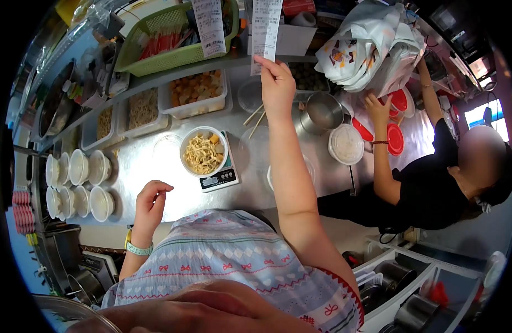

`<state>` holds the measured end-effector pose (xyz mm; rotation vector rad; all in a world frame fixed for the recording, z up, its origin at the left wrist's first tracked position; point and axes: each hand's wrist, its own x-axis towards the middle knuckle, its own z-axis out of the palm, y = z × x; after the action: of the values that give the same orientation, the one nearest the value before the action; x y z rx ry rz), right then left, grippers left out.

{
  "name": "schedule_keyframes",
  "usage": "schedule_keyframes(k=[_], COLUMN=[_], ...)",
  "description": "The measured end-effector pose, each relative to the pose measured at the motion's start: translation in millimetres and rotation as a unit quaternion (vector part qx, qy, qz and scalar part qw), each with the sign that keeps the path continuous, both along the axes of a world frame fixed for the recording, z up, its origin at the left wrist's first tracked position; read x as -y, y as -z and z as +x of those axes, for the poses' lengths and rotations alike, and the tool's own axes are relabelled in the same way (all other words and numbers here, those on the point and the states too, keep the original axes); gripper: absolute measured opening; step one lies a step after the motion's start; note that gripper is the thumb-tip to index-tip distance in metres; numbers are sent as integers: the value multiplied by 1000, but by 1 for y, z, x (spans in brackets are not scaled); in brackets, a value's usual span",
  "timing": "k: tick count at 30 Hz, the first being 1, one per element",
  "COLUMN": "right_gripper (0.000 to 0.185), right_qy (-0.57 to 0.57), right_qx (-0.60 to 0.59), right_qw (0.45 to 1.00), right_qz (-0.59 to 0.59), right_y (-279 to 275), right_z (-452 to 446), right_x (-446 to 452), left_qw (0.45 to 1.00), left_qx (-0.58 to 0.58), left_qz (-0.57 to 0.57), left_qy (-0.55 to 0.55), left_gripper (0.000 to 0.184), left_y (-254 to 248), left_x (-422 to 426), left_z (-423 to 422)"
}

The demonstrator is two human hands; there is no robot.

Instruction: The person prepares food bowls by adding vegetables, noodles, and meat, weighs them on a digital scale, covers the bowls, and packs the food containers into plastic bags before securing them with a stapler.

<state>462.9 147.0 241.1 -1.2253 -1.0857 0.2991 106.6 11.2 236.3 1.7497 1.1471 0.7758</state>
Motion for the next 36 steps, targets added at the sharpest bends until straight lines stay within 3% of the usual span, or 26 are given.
schedule_keyframes(k=[3, 9, 36], right_gripper=[25, 24, 25], right_qy=[26, 4, 14], right_qx=[42, -16, -12], right_qw=[999, 1000, 1000], right_qz=[-12, -16, 0], right_y=[6, 12, 21], right_z=[1, -1, 6], right_x=[1, -2, -7], left_qw=[1000, 1000, 999], left_qx=[-15, -2, 7], left_qz=[-3, -12, -10], left_qy=[-8, -28, -33], left_gripper=[20, 19, 20], left_y=[5, 11, 17], left_x=[5, 11, 20], left_z=[-10, -18, -33])
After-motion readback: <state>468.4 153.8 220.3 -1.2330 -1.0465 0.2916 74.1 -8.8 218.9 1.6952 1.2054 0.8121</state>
